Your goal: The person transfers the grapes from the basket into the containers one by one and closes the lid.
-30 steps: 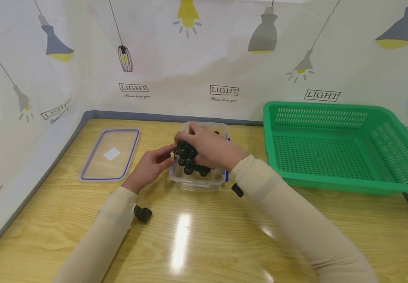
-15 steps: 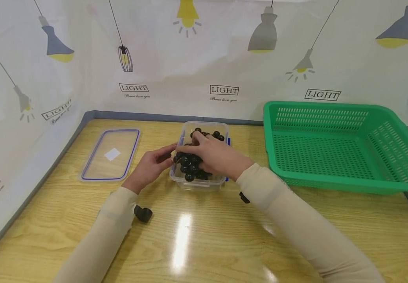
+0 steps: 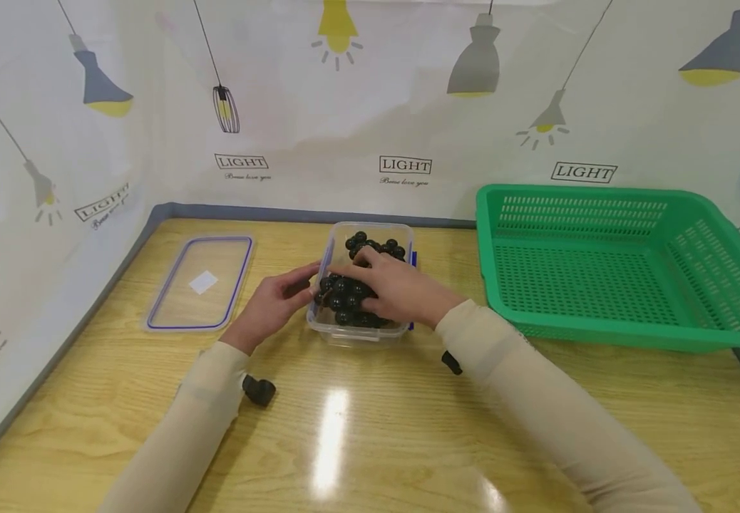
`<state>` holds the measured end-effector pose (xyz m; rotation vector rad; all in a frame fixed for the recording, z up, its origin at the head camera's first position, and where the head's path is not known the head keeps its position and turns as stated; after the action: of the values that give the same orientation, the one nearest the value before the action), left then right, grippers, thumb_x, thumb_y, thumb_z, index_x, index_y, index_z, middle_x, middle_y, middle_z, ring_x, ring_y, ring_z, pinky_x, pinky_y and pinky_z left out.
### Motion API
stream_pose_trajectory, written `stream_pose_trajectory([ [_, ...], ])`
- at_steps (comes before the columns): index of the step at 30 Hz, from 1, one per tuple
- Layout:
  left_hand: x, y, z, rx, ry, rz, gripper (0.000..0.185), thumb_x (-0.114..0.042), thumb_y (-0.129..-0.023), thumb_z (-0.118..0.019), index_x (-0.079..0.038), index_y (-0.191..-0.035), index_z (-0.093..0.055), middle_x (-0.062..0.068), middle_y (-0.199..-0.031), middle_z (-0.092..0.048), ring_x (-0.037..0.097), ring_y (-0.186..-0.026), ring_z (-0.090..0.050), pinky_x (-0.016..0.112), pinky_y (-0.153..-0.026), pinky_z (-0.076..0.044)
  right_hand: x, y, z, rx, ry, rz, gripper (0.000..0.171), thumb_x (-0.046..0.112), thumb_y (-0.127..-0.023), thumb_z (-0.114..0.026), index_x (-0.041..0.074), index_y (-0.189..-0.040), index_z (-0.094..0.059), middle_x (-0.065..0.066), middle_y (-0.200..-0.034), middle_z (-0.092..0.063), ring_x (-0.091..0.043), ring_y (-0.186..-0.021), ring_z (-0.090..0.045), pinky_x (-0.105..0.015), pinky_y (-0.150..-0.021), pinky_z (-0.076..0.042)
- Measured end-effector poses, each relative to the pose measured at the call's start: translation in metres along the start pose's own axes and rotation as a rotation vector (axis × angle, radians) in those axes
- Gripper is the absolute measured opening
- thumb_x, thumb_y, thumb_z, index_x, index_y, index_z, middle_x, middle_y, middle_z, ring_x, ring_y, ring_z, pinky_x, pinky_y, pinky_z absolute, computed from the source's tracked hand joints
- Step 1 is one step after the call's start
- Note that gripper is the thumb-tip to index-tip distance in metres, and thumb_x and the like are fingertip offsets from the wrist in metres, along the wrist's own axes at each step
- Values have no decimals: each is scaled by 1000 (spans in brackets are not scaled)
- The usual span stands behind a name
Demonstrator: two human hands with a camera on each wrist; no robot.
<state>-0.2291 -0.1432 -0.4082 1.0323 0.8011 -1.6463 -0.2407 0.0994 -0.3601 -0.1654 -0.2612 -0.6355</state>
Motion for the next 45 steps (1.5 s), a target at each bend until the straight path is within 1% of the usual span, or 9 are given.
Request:
stream_pose_trajectory([
  [5,-1,0,0,5,17,-6,47,-15,-100,-60,-11,-146,-49,8,-150,-43,29,-130,-48,37,-103,-45,2,4,11,-10,-130,-23,64,13,-91,-71,29,-148,-46,-10,-139,-41,-29,-111,-53,-44,-89,-52],
  [8,0,0,0,4,16,-3,47,-16,-100,-60,-12,-146,-49,7,-150,-43,28,-131,-47,38,-104,-44,7,6,16,22,-221,-31,59,16,-89,-72,30,-142,-52,-6,-142,-38,-29,-117,-50,-47,-93,-50],
  [12,1,0,0,1,6,6,47,-17,-100,-60,-12,-146,-49,7,-150,-43,27,-131,-47,36,-104,-44,11,7,15,91,-276,-36,56,35,-89,-74,31,-140,-53,-4,-144,-34,-26,-121,-47,-46,-97,-47],
  [15,2,1,-1,2,6,6,47,-16,-101,-60,-11,-146,-48,8,-150,-43,27,-131,-47,36,-104,-44,11,6,11,85,-281,-28,54,48,-90,-69,28,-138,-56,-4,-141,-37,-24,-120,-47,-46,-99,-45],
  [20,3,1,-2,3,29,7,47,-17,-101,-59,-11,-147,-48,8,-150,-42,28,-132,-46,36,-103,-45,8,0,6,15,-281,-9,40,41,-94,-67,22,-129,-62,-5,-132,-43,-22,-112,-52,-43,-96,-47],
  [26,1,1,-2,-6,57,7,47,-15,-100,-60,-11,-145,-50,7,-149,-45,26,-130,-48,36,-103,-45,6,-7,4,26,-308,-100,34,38,-95,-66,23,-125,-60,-5,-132,-43,-23,-111,-54,-43,-95,-48],
  [32,1,3,-2,12,73,16,48,-17,-101,-60,-13,-147,-47,6,-151,-41,26,-132,-46,38,-104,-44,9,-15,6,74,-256,-133,30,35,-95,-67,22,-122,-59,-6,-128,-43,-21,-102,-56,-41,-91,-50],
  [37,0,3,-2,11,57,17,49,-18,-101,-60,-14,-147,-47,5,-151,-41,25,-133,-45,37,-104,-44,16,-19,5,93,-138,-121,25,29,-96,-67,20,-118,-59,-7,-124,-44,-21,-94,-57,-37,-83,-53],
  [45,-1,3,-2,13,65,6,49,-17,-100,-60,-13,-148,-46,5,-151,-42,24,-132,-46,37,-104,-44,30,-17,-10,-14,94,-83,24,25,-95,-69,20,-116,-59,-13,-120,-45,-32,-93,-53,-38,-69,-57],
])
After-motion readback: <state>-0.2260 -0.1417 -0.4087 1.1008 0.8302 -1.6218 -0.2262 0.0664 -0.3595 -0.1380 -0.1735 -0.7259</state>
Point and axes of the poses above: each hand's wrist, its own y-axis away from the middle knuckle, its own z-axis out of the back of the hand, x = y × z, the point moved 1 cm from there along -y, towards the middle knuckle
